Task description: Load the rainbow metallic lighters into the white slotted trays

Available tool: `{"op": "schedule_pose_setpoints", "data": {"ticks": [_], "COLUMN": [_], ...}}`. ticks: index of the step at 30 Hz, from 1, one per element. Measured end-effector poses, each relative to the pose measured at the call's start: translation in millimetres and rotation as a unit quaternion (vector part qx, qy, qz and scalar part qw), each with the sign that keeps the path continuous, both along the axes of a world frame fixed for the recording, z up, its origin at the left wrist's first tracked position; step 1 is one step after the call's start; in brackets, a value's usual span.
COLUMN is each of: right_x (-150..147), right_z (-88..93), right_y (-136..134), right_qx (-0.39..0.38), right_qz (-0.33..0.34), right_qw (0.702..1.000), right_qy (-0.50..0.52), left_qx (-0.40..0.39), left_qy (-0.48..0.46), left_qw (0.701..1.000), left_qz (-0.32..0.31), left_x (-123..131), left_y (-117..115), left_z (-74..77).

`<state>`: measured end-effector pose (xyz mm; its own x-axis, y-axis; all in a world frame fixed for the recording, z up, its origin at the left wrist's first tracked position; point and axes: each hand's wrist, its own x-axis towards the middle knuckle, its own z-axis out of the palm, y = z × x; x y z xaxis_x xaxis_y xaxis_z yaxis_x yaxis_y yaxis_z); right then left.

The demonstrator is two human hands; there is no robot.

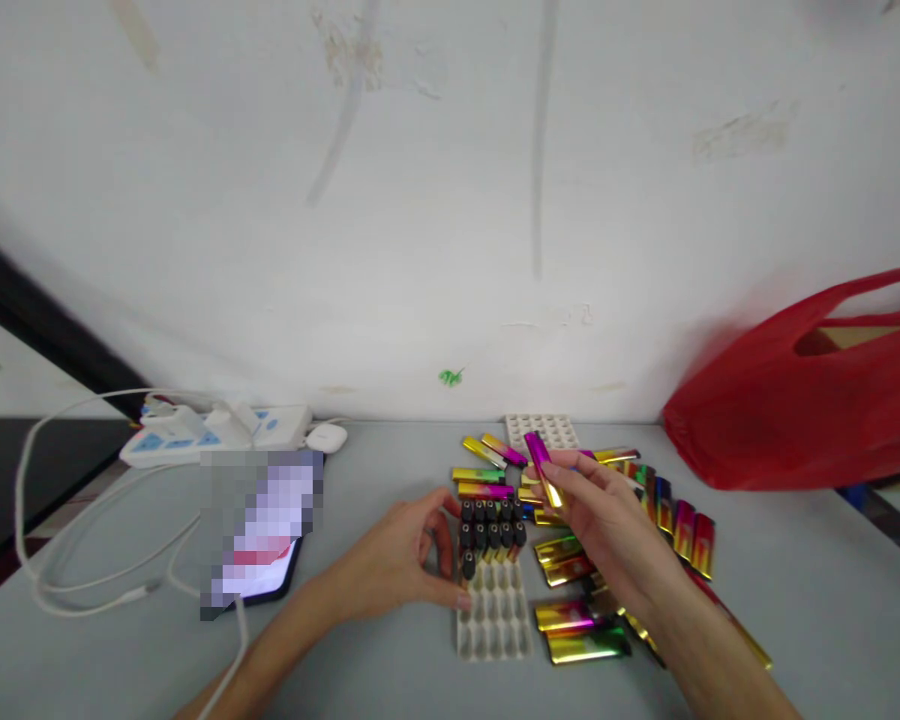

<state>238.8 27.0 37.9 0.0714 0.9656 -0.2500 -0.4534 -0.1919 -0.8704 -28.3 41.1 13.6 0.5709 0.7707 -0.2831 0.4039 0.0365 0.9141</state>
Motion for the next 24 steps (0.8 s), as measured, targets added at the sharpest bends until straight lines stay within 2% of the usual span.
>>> {"op": "schedule_pose_setpoints", "data": {"ticks": [6,10,24], "right_x": [-1.4,-3.2,-4.3], "right_z": [-1.0,4.5,14.9], "right_y": [0.0,-0.5,-8.6], "right_qx": [0.013,0.005,0.017], "right_qz": [-0.017,-0.035,0.037], "right_qw": [0.999,0.998,0.998], "right_qy": [0.042,0.05,0.047], "left_qx": [-0.005,-0.01,-0.012], "left_qy": [0.001,-0.005,-0.001], "left_qw": [1.0,1.0,1.0], "left_qz": [-0.001,0.003,-0.001], "left_x": [-0.1,0.2,0.3], "left_y": [0.2,-0.2,0.2], "left_z": [0.0,0.4,2.4]}}
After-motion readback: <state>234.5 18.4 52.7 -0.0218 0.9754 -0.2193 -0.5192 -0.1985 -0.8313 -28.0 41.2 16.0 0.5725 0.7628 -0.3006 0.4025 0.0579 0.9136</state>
